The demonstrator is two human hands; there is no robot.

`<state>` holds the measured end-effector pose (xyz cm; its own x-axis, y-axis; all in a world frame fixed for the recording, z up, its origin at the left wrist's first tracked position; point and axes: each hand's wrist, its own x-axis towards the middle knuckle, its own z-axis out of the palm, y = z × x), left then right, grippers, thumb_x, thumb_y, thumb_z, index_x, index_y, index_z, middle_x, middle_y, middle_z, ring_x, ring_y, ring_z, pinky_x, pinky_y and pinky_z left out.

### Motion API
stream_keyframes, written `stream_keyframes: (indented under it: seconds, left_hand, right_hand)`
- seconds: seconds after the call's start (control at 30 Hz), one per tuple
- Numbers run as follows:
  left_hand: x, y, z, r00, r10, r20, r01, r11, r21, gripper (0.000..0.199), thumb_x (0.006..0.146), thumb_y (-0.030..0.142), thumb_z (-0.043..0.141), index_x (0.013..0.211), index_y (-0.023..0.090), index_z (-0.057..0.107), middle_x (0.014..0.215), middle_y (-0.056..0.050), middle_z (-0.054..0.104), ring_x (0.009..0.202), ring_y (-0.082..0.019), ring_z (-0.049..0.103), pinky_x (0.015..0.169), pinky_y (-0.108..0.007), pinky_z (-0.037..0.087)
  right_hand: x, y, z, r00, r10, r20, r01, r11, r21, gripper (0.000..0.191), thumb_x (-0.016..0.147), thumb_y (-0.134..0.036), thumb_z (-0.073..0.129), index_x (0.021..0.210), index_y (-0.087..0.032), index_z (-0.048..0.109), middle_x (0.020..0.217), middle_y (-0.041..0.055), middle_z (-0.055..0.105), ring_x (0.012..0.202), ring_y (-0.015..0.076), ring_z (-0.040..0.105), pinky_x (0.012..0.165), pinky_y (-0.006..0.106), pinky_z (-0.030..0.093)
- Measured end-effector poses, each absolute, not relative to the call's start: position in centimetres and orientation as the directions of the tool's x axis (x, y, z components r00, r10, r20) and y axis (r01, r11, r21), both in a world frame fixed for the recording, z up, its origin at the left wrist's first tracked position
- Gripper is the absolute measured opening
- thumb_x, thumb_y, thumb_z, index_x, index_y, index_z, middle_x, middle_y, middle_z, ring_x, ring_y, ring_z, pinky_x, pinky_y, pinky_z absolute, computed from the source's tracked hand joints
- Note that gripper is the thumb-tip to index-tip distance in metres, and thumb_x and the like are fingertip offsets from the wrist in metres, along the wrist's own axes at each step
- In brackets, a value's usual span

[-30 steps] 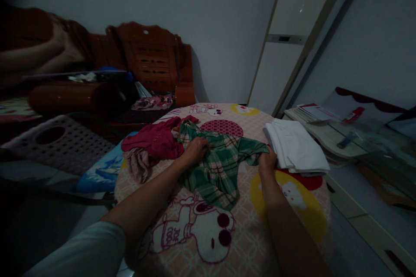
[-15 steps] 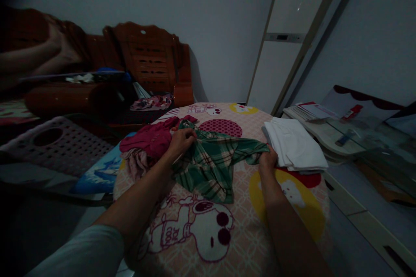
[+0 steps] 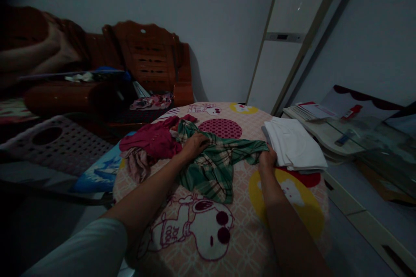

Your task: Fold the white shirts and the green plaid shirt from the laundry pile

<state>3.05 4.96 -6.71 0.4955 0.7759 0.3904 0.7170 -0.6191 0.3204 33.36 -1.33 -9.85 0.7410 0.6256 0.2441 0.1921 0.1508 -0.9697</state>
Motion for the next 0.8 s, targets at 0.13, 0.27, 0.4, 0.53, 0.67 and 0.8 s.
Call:
stream_keyframes:
  seconds: [0.13, 0.27, 0.4, 0.53, 0.67, 0.8]
  left_hand:
    - [3.5, 5.2, -6.9, 0.436, 0.842, 0.318, 0.794, -0.526, 0.304, 0.017, 0.087, 0.019, 0.056, 0.089, 0.017, 0.073, 0.095, -0.009, 0.071, 0.093, -0.021, 0.065, 0.084, -0.030, 0.049]
    - [3.3, 5.2, -6.5, 0.354, 0.862, 0.363, 0.769, -0.489, 0.411, 0.018, 0.081, 0.015, 0.057, 0.087, 0.017, 0.074, 0.093, -0.009, 0.072, 0.090, -0.023, 0.066, 0.083, -0.031, 0.049]
    - [2.3, 5.4, -5.7, 0.209, 0.862, 0.462, 0.699, -0.462, 0.546, 0.016, 0.076, 0.015, 0.057, 0.081, 0.017, 0.072, 0.091, -0.007, 0.073, 0.087, -0.022, 0.066, 0.084, -0.031, 0.049]
    - [1.3, 5.4, -4.8, 0.089, 0.842, 0.532, 0.585, -0.476, 0.656, 0.011, 0.074, 0.016, 0.054, 0.076, 0.018, 0.065, 0.086, -0.003, 0.071, 0.084, -0.019, 0.064, 0.084, -0.030, 0.048]
    - [1.4, 4.8, -3.9, 0.061, 0.829, 0.556, 0.450, -0.520, 0.726, 0.012, 0.083, 0.022, 0.046, 0.077, 0.018, 0.056, 0.071, 0.000, 0.059, 0.069, -0.015, 0.055, 0.069, -0.026, 0.044]
    - [1.8, 4.5, -3.3, 0.054, 0.841, 0.538, 0.347, -0.521, 0.780, 0.014, 0.085, 0.025, 0.044, 0.078, 0.018, 0.054, 0.070, 0.001, 0.055, 0.068, -0.013, 0.051, 0.063, -0.023, 0.040]
  right_hand:
    - [32.6, -1.7, -9.1, 0.646, 0.745, 0.164, 0.168, 0.071, -0.983, 0.038, 0.059, -0.035, 0.059, 0.086, -0.014, 0.075, 0.061, -0.0007, 0.063, 0.060, 0.0165, 0.057, 0.056, 0.027, 0.047]
    - [31.7, -2.3, -8.3, 0.420, 0.895, 0.151, 0.207, 0.068, -0.976, 0.045, 0.053, -0.028, 0.068, 0.095, -0.014, 0.076, 0.069, 0.0023, 0.071, 0.064, 0.0179, 0.063, 0.060, 0.029, 0.052]
    - [31.5, -2.6, -8.1, 0.381, 0.915, 0.128, 0.242, 0.035, -0.970, 0.043, 0.052, -0.025, 0.064, 0.091, -0.012, 0.077, 0.064, 0.0018, 0.070, 0.058, 0.0190, 0.062, 0.052, 0.029, 0.050]
    - [32.5, -2.3, -8.5, 0.547, 0.813, 0.198, 0.276, 0.048, -0.960, 0.045, 0.049, -0.021, 0.054, 0.086, -0.013, 0.077, 0.063, 0.0010, 0.069, 0.058, 0.0187, 0.061, 0.053, 0.028, 0.050]
    - [33.5, -2.2, -8.8, 0.622, 0.714, 0.320, 0.422, 0.039, -0.906, 0.050, 0.048, -0.020, 0.048, 0.088, -0.014, 0.077, 0.068, 0.0024, 0.070, 0.064, 0.0205, 0.061, 0.057, 0.029, 0.049]
    - [33.3, -2.2, -8.7, 0.660, 0.657, 0.365, 0.419, 0.081, -0.904, 0.042, 0.051, -0.021, 0.049, 0.084, -0.016, 0.074, 0.071, 0.0023, 0.069, 0.069, 0.0200, 0.062, 0.061, 0.028, 0.049]
